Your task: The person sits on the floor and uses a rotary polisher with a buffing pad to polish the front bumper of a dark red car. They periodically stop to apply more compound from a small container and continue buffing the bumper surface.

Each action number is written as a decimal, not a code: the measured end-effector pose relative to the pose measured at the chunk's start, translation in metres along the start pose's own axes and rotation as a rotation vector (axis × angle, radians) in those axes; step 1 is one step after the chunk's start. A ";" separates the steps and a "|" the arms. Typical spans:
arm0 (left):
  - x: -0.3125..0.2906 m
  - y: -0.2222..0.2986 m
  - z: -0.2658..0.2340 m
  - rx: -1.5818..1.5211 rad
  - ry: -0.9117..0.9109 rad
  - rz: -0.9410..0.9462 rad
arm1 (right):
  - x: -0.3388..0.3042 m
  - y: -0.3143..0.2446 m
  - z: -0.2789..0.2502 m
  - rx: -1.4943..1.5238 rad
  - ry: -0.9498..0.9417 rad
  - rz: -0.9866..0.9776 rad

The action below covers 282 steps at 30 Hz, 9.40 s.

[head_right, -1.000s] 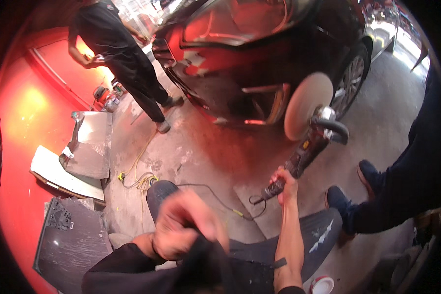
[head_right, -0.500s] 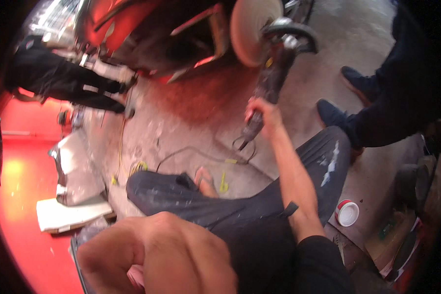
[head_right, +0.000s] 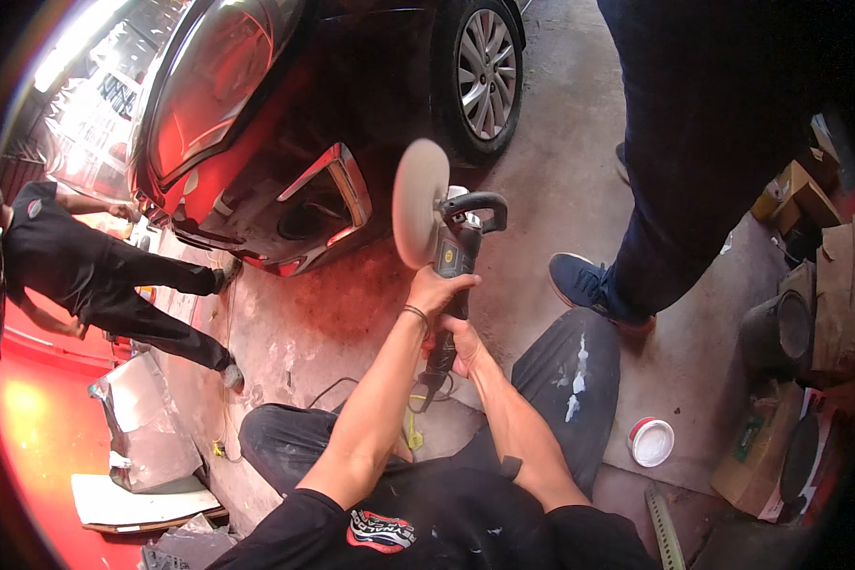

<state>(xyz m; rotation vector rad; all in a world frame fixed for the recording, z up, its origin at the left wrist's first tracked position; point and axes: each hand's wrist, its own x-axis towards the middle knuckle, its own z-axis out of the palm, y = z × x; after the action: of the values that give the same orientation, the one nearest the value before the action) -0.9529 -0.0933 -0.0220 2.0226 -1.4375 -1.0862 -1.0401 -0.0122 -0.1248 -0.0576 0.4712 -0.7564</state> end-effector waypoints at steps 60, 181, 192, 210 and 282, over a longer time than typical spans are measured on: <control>-0.004 -0.069 -0.024 0.212 -0.009 -0.097 | 0.028 0.109 -0.005 0.043 0.126 0.022; 0.017 -0.124 -0.068 -0.208 -0.342 0.122 | 0.060 0.150 0.065 -0.146 0.420 -0.446; -0.002 0.028 -0.050 -0.379 -0.181 0.246 | -0.024 0.005 0.105 -0.398 0.386 -0.431; 0.025 0.121 -0.008 -0.539 0.004 0.388 | -0.061 -0.135 0.096 -0.615 0.114 -0.304; -0.030 0.065 -0.038 -0.255 -0.110 0.102 | -0.071 -0.060 0.093 -0.068 0.012 0.060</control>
<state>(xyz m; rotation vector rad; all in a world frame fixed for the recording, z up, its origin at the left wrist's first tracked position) -0.9653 -0.0931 0.0582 1.7183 -1.3609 -1.2821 -1.0837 -0.0187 -0.0008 -0.1024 0.5077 -0.6824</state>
